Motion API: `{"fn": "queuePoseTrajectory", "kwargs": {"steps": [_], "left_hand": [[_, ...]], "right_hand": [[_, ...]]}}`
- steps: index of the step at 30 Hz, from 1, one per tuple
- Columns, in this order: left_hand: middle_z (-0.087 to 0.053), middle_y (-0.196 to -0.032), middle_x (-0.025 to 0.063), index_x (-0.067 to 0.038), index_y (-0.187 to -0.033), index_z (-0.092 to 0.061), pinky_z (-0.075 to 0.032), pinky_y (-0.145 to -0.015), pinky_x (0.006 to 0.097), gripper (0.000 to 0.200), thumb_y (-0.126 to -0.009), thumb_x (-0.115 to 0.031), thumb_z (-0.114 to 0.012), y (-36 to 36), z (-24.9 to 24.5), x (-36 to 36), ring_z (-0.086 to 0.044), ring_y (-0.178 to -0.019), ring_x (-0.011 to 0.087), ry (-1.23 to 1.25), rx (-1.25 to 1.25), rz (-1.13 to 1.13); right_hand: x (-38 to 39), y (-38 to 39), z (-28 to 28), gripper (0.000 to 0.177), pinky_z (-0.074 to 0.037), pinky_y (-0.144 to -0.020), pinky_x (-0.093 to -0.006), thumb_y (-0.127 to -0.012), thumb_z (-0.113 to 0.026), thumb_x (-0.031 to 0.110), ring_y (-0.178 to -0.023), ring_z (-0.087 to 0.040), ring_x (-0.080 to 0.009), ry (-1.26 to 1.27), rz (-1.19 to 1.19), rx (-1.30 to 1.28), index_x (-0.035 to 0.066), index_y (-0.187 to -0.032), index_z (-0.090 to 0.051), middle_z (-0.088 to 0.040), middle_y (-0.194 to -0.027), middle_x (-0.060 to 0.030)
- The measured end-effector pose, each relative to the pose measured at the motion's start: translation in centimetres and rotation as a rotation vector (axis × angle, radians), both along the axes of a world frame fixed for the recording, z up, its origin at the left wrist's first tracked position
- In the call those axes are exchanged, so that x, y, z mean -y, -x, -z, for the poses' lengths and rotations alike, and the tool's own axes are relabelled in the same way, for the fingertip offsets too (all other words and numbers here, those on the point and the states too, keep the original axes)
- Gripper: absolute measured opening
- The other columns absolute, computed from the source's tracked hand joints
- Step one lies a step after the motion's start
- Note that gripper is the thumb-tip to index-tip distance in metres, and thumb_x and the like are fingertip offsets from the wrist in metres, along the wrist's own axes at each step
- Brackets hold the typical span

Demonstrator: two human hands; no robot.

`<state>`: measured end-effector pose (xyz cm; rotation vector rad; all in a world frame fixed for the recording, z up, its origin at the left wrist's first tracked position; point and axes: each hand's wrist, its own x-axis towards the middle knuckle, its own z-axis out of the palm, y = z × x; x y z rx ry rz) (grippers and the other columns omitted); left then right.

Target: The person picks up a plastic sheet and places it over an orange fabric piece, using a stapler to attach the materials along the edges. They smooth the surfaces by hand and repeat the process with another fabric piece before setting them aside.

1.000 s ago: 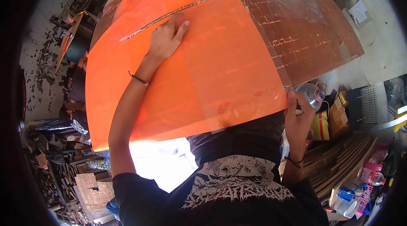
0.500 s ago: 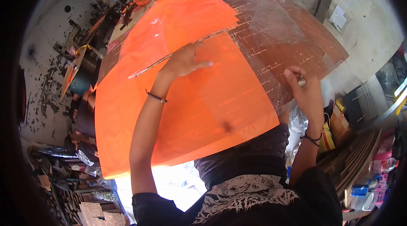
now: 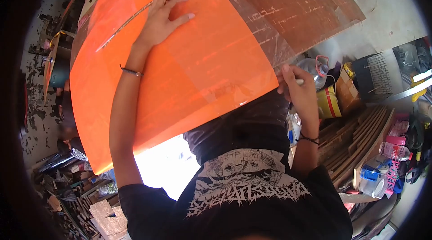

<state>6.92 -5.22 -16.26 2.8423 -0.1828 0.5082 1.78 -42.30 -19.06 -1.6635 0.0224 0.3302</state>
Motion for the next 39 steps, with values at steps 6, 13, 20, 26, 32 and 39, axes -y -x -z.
{"fn": "queuePoseTrajectory", "kwargs": {"steps": [6,13,20,26,32,39], "left_hand": [[-0.054,-0.105,0.0077,-0.008,-0.112,-0.063,-0.038,-0.095,0.0364,0.037,-0.09,-0.037,-0.059,-0.2,0.7,-0.4,-0.049,-0.104,0.0245,0.018,0.138,0.03],[-0.058,-0.1,0.0074,-0.005,-0.106,-0.065,-0.042,-0.089,0.0355,0.03,-0.094,-0.03,-0.054,-0.6,0.8,-0.8,-0.053,-0.099,0.0248,0.108,0.141,0.004],[-0.06,-0.098,0.0102,-0.004,-0.105,-0.064,-0.042,-0.089,0.0373,0.035,-0.094,-0.035,-0.051,-0.8,0.8,-1.1,-0.054,-0.093,0.025,0.333,0.169,-0.038],[-0.064,-0.091,0.0143,0.006,-0.119,-0.052,-0.05,-0.071,0.0317,0.073,-0.096,-0.059,-0.03,-0.3,-2.9,-4.5,-0.06,-0.071,0.0201,1.274,-0.132,-0.03],[-0.063,-0.098,0.0195,0.009,-0.135,-0.033,-0.054,-0.071,0.0365,0.076,-0.093,-0.053,-0.048,1.7,-4.2,-6.0,-0.063,-0.069,0.024,1.334,-0.146,-0.187],[-0.047,-0.131,0.0186,-0.01,-0.136,-0.045,-0.038,-0.101,0.0439,0.056,-0.088,-0.034,-0.061,1.1,-1.9,-5.4,-0.046,-0.117,0.0313,0.083,0.165,-0.2]], "right_hand": [[-1.8,-0.8,1.2,0.034,-0.028,-0.04,-0.0178,-0.092,-0.062,0.031,-0.047,-0.045,-0.0026,-0.051,0.141,0.09,0.006,-0.069,-0.059,-0.052,-0.058,0.0021],[-1.6,-1.2,-0.6,0.03,-0.031,-0.046,-0.0206,-0.093,-0.06,0.029,-0.05,-0.042,-0.0034,0.142,0.259,0.417,0.002,-0.079,-0.066,-0.056,-0.061,0.0016],[-3.3,-6.0,-7.8,0.028,-0.037,-0.052,-0.0207,-0.094,-0.058,0.026,-0.063,-0.052,-0.0063,0.135,0.61,0.947,0.002,-0.092,-0.071,-0.065,-0.077,-0.0034],[-8.9,-0.4,-11.6,0.012,-0.049,-0.058,-0.0246,-0.074,-0.066,0.012,-0.077,-0.061,-0.0162,0.105,-0.581,1.628,0.012,-0.085,-0.069,-0.063,-0.093,-0.0021],[-11.6,0.5,-6.8,0.022,-0.048,-0.056,-0.0235,-0.071,-0.064,0.015,-0.08,-0.058,-0.0142,0.303,-0.917,1.492,0.018,-0.092,-0.065,-0.057,-0.093,0.0028],[-10.2,1.6,-6.3,0.015,-0.049,-0.06,-0.0288,-0.08,-0.068,0.025,-0.073,-0.058,-0.0166,0.181,-0.873,1.219,0.015,-0.091,-0.067,-0.061,-0.093,0.0011]]}}
